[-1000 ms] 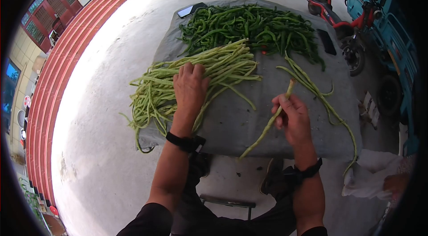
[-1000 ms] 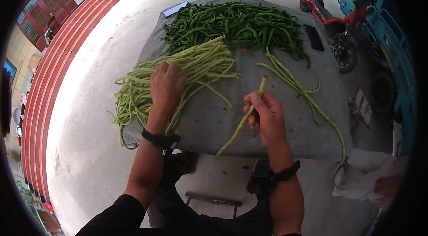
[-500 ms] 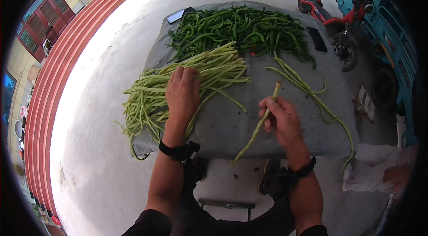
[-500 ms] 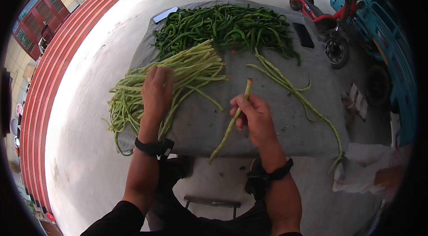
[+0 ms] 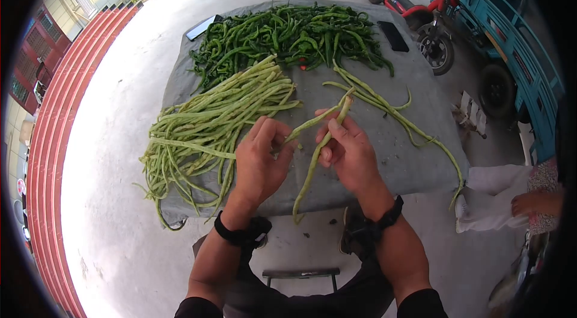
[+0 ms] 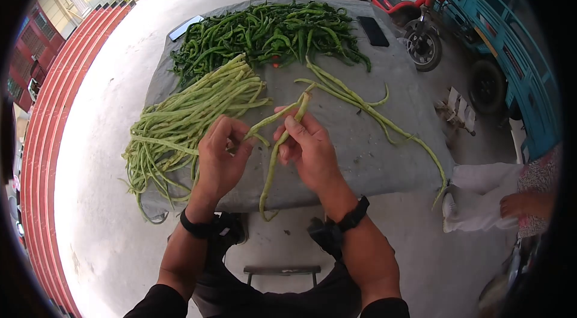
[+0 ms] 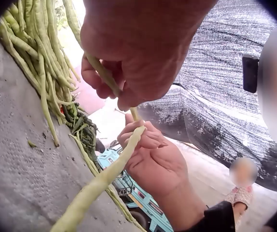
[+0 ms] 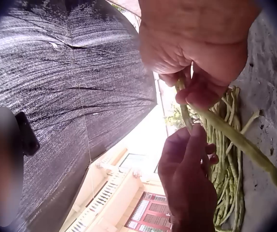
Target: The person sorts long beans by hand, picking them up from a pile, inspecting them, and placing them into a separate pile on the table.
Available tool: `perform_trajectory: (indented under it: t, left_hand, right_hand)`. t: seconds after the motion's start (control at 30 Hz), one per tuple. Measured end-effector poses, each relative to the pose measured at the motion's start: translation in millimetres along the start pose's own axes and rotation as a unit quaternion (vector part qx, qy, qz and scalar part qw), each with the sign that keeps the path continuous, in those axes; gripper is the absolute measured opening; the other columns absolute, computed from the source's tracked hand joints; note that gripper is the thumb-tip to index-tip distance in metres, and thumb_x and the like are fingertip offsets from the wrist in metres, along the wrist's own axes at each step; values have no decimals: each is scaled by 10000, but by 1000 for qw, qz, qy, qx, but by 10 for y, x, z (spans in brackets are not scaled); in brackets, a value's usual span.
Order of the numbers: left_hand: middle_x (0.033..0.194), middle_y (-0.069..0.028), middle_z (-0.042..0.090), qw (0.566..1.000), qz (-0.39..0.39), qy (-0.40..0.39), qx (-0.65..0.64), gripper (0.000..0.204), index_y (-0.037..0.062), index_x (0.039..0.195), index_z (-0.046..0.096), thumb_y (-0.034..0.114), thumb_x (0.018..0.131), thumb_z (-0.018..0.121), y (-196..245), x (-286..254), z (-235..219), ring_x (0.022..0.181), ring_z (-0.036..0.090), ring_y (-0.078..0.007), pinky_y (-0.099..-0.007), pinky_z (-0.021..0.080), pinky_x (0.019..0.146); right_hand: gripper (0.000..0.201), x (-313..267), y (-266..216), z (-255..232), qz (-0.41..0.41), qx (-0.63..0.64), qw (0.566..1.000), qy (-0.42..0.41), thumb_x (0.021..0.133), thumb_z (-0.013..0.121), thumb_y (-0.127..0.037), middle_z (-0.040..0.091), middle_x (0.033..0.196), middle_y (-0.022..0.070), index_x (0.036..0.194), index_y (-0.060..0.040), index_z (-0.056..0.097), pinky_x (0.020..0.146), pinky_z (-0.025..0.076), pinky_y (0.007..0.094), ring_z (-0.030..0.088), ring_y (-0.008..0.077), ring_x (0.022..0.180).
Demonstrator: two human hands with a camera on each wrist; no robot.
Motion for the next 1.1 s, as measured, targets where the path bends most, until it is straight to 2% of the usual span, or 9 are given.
perform_trajectory:
  t: [0.23,0.33,0.43,0.53,0.63,0.73,0.83,1.0,1.1]
  left_hand:
    - [848,-56,610,999,0,-27,-17,204,32,933,640,-21,820,802,11,-77,144,748,624,-184,-316,522,668]
    - [867,-52,638,997,-3,-78,-4,197,31,946,654,-6,830,809,19,-87,176,756,628,-174,-316,522,683]
    - [890,-47,662,992,-9,-111,-59,186,32,951,667,27,843,818,31,-92,220,755,623,-171,-316,517,700]
    - [935,-41,681,983,-16,-158,-91,155,21,1022,672,80,924,776,6,-136,328,799,629,-142,-307,518,733]
    - [985,-35,692,962,-96,-163,-195,187,15,1160,662,155,1037,669,-62,-218,451,883,632,-116,-298,518,809]
    - [966,-82,702,925,-121,-195,-304,240,6,1231,634,187,1082,584,-93,-280,594,962,668,-166,-343,546,812]
    - [975,-70,697,888,-173,-266,-333,277,8,1283,611,204,1097,548,-81,-359,673,929,666,-153,-342,540,828]
    - [903,-91,678,887,-158,-355,-250,270,7,1280,591,176,1071,559,-22,-461,736,823,676,-189,-375,533,779]
    - [901,-117,674,894,-147,-389,-166,271,-1,1270,601,157,1052,575,-23,-459,730,827,682,-217,-374,531,766]
  right_hand:
    - [267,15,-104,-150,-24,45,999,20,1106,585,-256,648,914,29,1281,-69,662,567,460,274,551,76,642]
    - [249,27,-93,-167,-38,56,998,18,1107,586,-247,636,902,21,1247,-61,670,570,463,283,557,81,659]
    - [247,45,-89,-178,-54,51,997,19,1106,590,-255,619,881,17,1212,-47,669,574,471,295,567,88,687]
    - [243,38,-94,-171,-55,68,996,32,1108,585,-263,606,858,18,1169,-41,664,581,482,301,575,93,708]
    - [243,48,-69,-143,-50,77,996,-8,1111,577,-271,605,876,24,1134,-41,652,585,494,310,580,99,707]
    - [245,44,-63,-101,-45,80,995,-36,1117,562,-269,614,927,40,1127,-38,641,593,510,321,586,109,711]
    - [248,46,-81,-133,-54,80,995,-12,1120,550,-264,624,979,57,1125,-31,634,608,524,327,594,119,717]
    - [227,51,-284,-437,-96,78,990,71,1124,539,-238,661,1079,113,1134,-28,624,658,497,334,572,136,743]
    - [219,54,-584,-866,-166,82,972,143,1123,536,-219,690,1074,148,1137,-15,612,650,500,335,565,137,734]
Point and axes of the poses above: each hand's wrist, its own x-axis towards the middle knuckle, its own z-axis out of the palm, y = z × x, the point moved 7 cm from there along x, towards the middle knuckle
